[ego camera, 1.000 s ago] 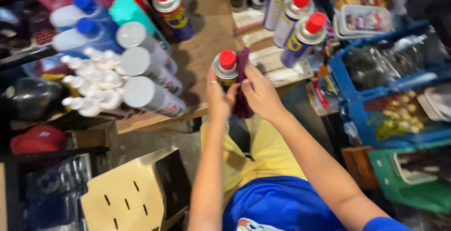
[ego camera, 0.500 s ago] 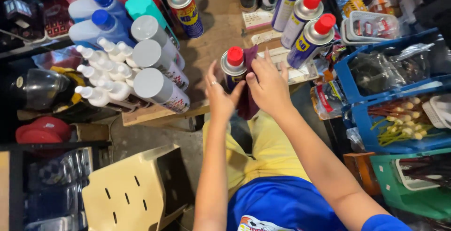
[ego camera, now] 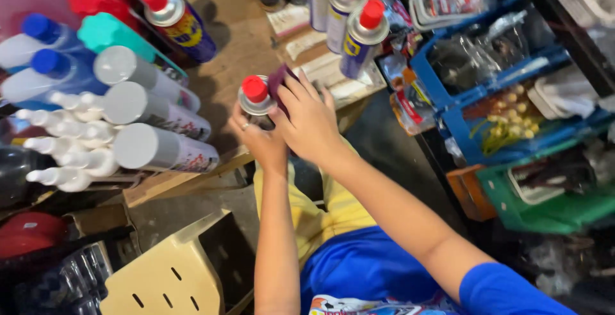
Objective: Cleaning and organizing various spray cans and chemical containers in a storage room.
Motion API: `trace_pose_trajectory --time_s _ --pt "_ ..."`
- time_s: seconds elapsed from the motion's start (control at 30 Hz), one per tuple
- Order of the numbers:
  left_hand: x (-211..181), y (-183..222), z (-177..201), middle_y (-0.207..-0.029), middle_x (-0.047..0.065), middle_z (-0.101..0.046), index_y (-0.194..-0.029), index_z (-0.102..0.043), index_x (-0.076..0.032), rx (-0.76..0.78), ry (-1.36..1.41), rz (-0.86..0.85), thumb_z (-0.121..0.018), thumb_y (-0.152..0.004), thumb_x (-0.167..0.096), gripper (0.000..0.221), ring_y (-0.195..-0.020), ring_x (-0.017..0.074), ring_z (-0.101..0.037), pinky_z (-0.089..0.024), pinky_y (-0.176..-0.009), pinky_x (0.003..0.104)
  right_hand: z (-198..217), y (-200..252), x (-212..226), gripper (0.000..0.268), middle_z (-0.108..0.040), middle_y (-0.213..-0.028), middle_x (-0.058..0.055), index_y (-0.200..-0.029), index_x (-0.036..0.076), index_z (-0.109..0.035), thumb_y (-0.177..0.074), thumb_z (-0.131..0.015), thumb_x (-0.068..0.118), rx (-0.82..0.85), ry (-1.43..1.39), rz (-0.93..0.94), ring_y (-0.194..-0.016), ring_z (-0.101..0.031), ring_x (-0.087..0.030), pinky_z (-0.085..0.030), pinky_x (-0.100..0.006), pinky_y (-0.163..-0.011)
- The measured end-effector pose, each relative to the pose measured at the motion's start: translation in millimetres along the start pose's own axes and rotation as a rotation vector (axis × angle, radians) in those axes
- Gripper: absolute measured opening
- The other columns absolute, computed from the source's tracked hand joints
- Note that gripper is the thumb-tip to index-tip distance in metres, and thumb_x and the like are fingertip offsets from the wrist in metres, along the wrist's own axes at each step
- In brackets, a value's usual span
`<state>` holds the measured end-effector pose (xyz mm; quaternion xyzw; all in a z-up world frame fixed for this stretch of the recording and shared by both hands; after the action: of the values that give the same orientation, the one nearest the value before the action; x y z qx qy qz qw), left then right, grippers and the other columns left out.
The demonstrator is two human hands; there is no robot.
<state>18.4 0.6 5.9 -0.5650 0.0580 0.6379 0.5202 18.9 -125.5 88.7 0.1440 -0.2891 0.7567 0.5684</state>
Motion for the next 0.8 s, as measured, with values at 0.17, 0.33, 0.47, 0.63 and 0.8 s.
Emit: trace_pose_trajectory --time_s 0.17,0.33,0.47,0.63,0.8 --pt "62.7 -10.9 -7.3 -0.127 0.018 -0.045 -0.136 -0.053 -0.006 0.264 0.117 -0.019 -0.095 -0.068 -0.025 0.082 -0.125 0.0401 -0.048 -0.042 -0.110 0.048 -3.1 -6.5 -13.6 0.053 -0.052 -0.151 -0.010 -0.137 0.022 -0.058 -0.105 -0.037 0.058 0.018 -0.009 -0.016 -0.145 -0.044 -0.037 -0.035 -0.070 -0.108" --pt "3.7 -33.3 4.6 -0.149 0.020 -0.037 -0.152 -0.033 -0.004 0.508 0.545 0.003 -0.092 -0.070 0.002 0.101 -0.149 0.0325 -0.032 -0.027 -0.125 0.046 -11.7 -7.9 -22.2 0.052 -0.053 -0.151 -0.007 -0.139 0.025 -0.057 -0.105 -0.037 0.059 0.000 -0.036 -0.014 -0.145 -0.046 -0.035 -0.037 -0.068 -0.108" --pt "20.4 -27.1 -3.3 -0.148 0.017 -0.050 -0.153 -0.032 -0.009 0.596 0.320 0.051 -0.092 -0.073 -0.007 0.100 -0.141 0.0312 -0.047 -0.039 -0.118 0.047 -35.6 1.1 -36.2 0.048 -0.063 -0.137 -0.008 -0.133 0.023 -0.061 -0.106 -0.039 0.055 -0.146 -0.227 0.064 -0.127 -0.063 -0.037 -0.055 -0.056 -0.095" --pt "44.4 -35.0 -11.0 -0.140 0.023 -0.055 -0.146 -0.043 -0.007 0.461 0.435 -0.031 -0.097 -0.065 -0.018 0.098 -0.135 0.0308 -0.051 -0.041 -0.116 0.050 -13.5 15.8 -10.7 0.050 -0.058 -0.141 -0.019 -0.138 0.016 -0.058 -0.108 -0.038 0.051 -0.144 -0.344 0.053 -0.127 -0.059 -0.048 -0.054 -0.060 -0.096" --pt "59.5 -14.0 -18.4 -0.136 0.019 -0.058 -0.142 -0.046 -0.005 0.365 0.467 0.041 -0.098 -0.064 -0.007 0.095 -0.130 0.0272 -0.054 -0.040 -0.115 0.046 -17.8 32.2 -8.8 0.056 -0.036 -0.163 -0.007 -0.150 0.024 -0.048 -0.109 -0.023 0.054 0.129 -0.563 -0.203 -0.145 -0.039 -0.045 -0.037 -0.057 -0.110"
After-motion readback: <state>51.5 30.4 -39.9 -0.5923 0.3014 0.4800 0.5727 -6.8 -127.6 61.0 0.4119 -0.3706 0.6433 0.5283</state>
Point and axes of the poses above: each hand's wrist, its own y-axis away from the middle knuckle, its own z-axis out of the back of the hand, x = y × z, the point moved 3 cm from there along -y, towards the middle knuckle
